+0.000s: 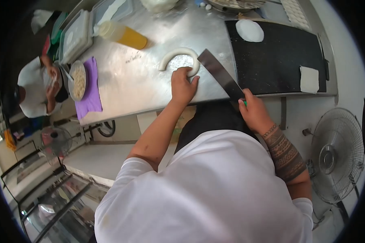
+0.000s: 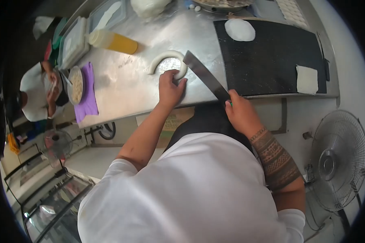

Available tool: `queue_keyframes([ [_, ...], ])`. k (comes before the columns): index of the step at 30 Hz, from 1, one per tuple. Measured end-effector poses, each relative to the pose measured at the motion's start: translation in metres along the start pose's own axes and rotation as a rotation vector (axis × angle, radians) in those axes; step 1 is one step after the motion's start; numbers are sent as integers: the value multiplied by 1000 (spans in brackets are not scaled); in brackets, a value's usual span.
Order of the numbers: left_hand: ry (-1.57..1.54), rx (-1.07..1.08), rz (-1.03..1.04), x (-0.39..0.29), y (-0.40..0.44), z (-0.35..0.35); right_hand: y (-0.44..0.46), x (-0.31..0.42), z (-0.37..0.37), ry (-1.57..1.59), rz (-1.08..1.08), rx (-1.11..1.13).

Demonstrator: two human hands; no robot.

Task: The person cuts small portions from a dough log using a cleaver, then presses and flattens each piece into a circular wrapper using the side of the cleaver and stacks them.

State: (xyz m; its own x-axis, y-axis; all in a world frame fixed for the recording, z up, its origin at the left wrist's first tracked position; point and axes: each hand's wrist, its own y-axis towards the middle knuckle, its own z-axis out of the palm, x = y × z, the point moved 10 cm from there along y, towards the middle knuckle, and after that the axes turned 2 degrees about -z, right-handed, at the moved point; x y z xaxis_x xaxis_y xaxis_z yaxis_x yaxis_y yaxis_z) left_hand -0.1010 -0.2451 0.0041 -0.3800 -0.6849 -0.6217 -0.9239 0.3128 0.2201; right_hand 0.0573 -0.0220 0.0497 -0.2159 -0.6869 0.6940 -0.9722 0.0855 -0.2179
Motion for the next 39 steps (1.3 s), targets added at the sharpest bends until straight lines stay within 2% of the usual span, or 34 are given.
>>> queue_keyframes([
  [3, -67, -12, -79, 4, -2, 1, 20, 33, -2, -258, -88, 4],
  [5, -96, -23, -107, 3, -6, -1, 29, 48, -2, -332, -158, 28],
  [8, -55, -81, -16, -4, -9, -5, 34, 70, 2, -405, -230, 64],
  [12, -39, -77, -51, -2, -7, -5, 42, 72, 20, -496, -280, 108],
  [14, 2, -65, -54, -4, -8, -7, 50, 55, 40, -486, -274, 110],
  [17, -84, -10, -237, 5, -9, -8, 51, 55, 35, -428, -217, 120],
  [18, -141, -42, -240, 5, -10, -15, 49, 54, 27, -401, -181, 123],
  [20, -265, -99, -231, 8, -5, -32, 27, 49, 0, -174, -129, 6],
  [24, -265, 83, 95, -54, 19, -23, -37, -11, -46, 209, 93, -263],
  [25, -282, 148, 200, -77, 24, -8, -55, -50, -45, 219, 208, -323],
  [28, -369, 336, 415, -157, 32, 46, -98, -117, -40, 293, 349, -477],
  [29, -340, 401, 568, -184, 32, 71, -115, -139, -23, 618, 625, -423],
  [30, -313, 465, 720, -206, 28, 92, -125, -151, -16, 690, 651, -466],
  [33, -194, 671, 907, -207, 12, 148, -148, -176, 7, 867, 708, -547],
  [34, -171, 713, 943, -213, 12, 143, -152, -176, 10, 874, 710, -546],
  [36, -41, 717, 1037, -213, 7, 145, -160, -178, 21, 891, 709, -539],
  [39, 183, 574, 1191, -230, 5, 132, -168, -194, 20, 784, 651, -582],
])
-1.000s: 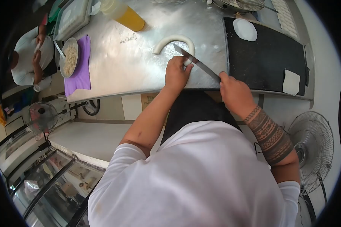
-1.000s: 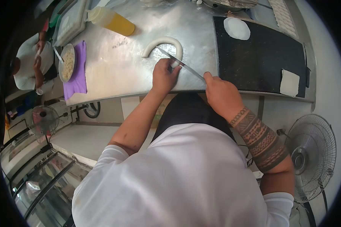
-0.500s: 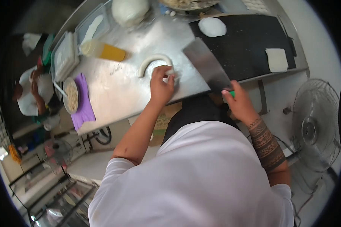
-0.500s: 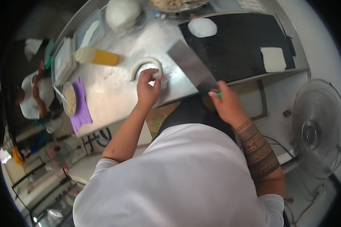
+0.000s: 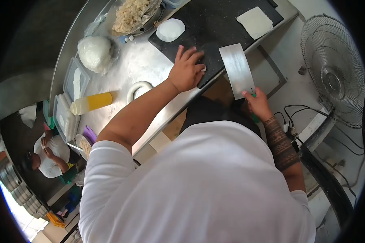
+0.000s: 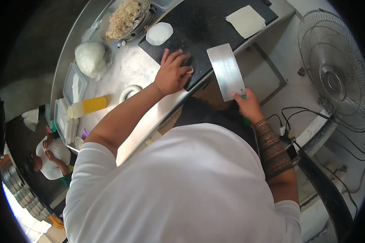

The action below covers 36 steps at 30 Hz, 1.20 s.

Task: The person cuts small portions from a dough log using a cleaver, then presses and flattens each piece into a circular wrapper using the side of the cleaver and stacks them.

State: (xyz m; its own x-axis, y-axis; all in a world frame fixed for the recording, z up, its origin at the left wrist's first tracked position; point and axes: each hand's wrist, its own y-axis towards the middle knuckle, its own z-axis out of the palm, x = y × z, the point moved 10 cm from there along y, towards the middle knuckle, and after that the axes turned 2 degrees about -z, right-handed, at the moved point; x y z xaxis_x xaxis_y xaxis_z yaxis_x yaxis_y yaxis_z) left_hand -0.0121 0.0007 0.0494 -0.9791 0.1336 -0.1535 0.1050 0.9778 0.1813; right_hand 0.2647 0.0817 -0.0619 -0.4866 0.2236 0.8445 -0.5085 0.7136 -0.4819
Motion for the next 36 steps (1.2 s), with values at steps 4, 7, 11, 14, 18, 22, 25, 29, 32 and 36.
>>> queue_keyframes([
  [4, -64, -177, -79, -16, 48, -37, 23, 59, -48, -231, -129, -127],
  [7, -55, -42, -118, -26, 69, 26, 40, 157, -82, -124, -132, -125],
  [11, -44, 148, -147, -40, 68, 54, 73, 228, -108, 143, -366, -222],
  [14, -52, 216, -105, -43, 75, 62, 113, 180, -105, 198, -322, -305],
  [18, -104, 209, -55, -51, 77, 62, 141, 52, -75, 254, 100, -117],
  [22, -685, -86, -209, -11, 75, 38, 93, 83, -67, -169, -43, -32],
  [25, -1164, -343, -524, 58, 67, 35, 70, 88, -23, -227, -161, 172],
  [29, -54, -92, -153, 46, 82, -2, 63, 94, 50, -348, -227, 428],
  [32, -39, 176, 142, 14, 60, 43, 60, 96, 81, -383, -128, 549],
  [36, -135, 267, 63, -20, 54, 51, 35, 79, 57, -517, -138, 540],
])
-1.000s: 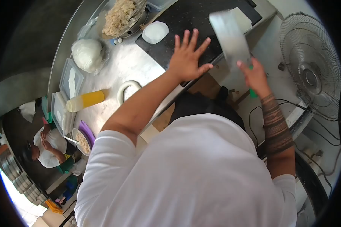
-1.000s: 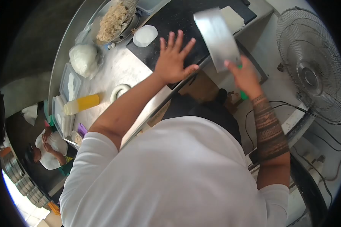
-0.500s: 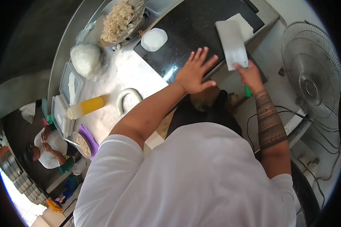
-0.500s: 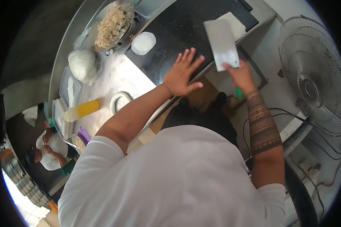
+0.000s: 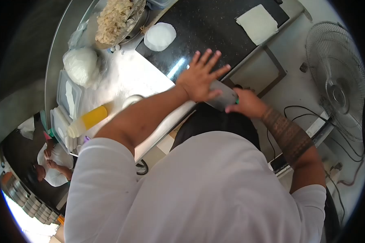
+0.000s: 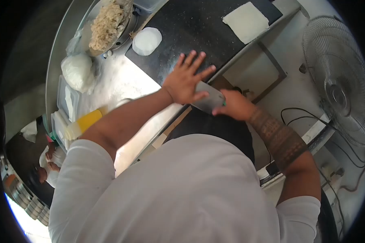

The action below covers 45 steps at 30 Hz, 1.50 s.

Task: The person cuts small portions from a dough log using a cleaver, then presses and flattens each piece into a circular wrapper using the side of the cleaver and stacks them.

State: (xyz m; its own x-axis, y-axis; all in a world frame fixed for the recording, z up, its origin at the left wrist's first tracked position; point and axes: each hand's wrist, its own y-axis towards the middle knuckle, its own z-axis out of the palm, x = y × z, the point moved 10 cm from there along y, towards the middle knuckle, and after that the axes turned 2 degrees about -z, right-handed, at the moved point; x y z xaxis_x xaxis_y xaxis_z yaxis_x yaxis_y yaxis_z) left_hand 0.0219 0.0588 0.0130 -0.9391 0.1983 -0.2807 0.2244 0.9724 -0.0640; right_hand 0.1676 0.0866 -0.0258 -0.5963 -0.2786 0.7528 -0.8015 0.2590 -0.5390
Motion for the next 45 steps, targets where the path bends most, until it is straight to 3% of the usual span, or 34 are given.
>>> queue_keyframes([
  [4, -98, -21, -49, -13, 9, 8, -5, -20, -8, -16, 42, -4],
  [8, 50, -37, -94, 16, 21, -6, 18, -7, -29, -109, 82, 31],
  [11, 138, -126, -64, 33, 30, -18, 30, 4, -43, -149, -31, -93],
  [16, 216, -273, 98, 59, 48, -40, 42, 38, -63, -231, -6, -234],
  [18, 140, -219, 147, 44, 38, -29, 28, 31, -44, -8, 46, -190],
  [21, 36, -86, 175, 1, 7, 0, -7, -7, 12, -112, -93, -206],
  [23, -33, -96, 251, -31, 7, 3, -31, -13, 17, 1, 27, -209],
  [27, 63, -160, 196, -4, 49, -17, -14, -6, -22, -53, 137, -235],
  [30, 161, -224, 168, 36, 66, -33, 20, 19, -57, -107, -137, -376],
  [32, 195, -271, 169, 68, 77, -45, 48, 28, -75, -298, -91, -341],
  [33, 200, -293, 175, 68, 78, -45, 46, 41, -83, -281, -153, -411],
  [35, 97, -250, 225, 53, 67, -41, 34, 35, -60, -156, -19, -316],
  [38, 35, -129, 270, 11, 25, -13, -3, 14, 2, 56, 20, -224],
  [40, -25, -83, 331, -18, 22, -5, -21, -7, 15, 44, 63, -301],
  [45, 175, -181, 262, 11, 66, -21, 4, -14, -25, 92, 23, -334],
])
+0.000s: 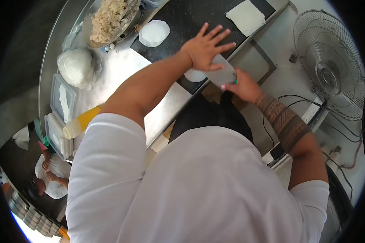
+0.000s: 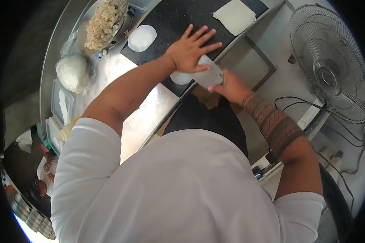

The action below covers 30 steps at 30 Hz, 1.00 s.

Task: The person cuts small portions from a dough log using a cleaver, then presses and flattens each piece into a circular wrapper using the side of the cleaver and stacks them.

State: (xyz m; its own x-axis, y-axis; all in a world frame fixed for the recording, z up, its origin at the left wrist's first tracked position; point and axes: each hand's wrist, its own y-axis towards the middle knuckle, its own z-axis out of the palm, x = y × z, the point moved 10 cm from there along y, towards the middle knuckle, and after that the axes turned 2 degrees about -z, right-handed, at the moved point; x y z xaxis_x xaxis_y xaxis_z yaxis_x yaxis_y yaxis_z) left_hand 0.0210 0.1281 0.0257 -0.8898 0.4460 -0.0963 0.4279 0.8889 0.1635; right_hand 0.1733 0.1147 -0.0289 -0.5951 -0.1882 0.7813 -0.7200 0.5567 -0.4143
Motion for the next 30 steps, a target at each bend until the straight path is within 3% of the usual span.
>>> queue_keyframes([
  [2, 69, -26, -39, 22, 5, -1, 21, 21, -21, -127, -107, -79],
  [5, 99, -73, -41, 52, 12, -4, 47, 43, -37, -319, -18, -33],
  [8, -43, -82, 101, 34, 4, -12, 19, 42, -10, 42, -21, -43],
  [11, -152, 36, 137, -22, -25, 5, -32, 20, 30, -16, 16, -20],
  [12, -186, 66, 164, -41, -21, 9, -46, 3, 41, 125, 107, 16],
  [16, -48, 61, 96, -42, 14, 16, -38, -13, -2, 27, 137, 4],
  [19, 83, 26, -14, 0, 39, 11, 1, 2, -40, -61, 17, -35],
  [22, -66, -109, 3, 33, 38, -22, 31, 41, -63, -319, 45, -17],
  [26, -73, -148, 83, 40, 6, -27, 25, 46, -19, -2, -26, -13],
  [27, -74, -50, 78, 30, -9, -22, 16, 36, 5, 125, -57, -3],
  [30, -144, 121, 8, -11, -46, 5, -16, 8, 52, 31, 14, 36],
])
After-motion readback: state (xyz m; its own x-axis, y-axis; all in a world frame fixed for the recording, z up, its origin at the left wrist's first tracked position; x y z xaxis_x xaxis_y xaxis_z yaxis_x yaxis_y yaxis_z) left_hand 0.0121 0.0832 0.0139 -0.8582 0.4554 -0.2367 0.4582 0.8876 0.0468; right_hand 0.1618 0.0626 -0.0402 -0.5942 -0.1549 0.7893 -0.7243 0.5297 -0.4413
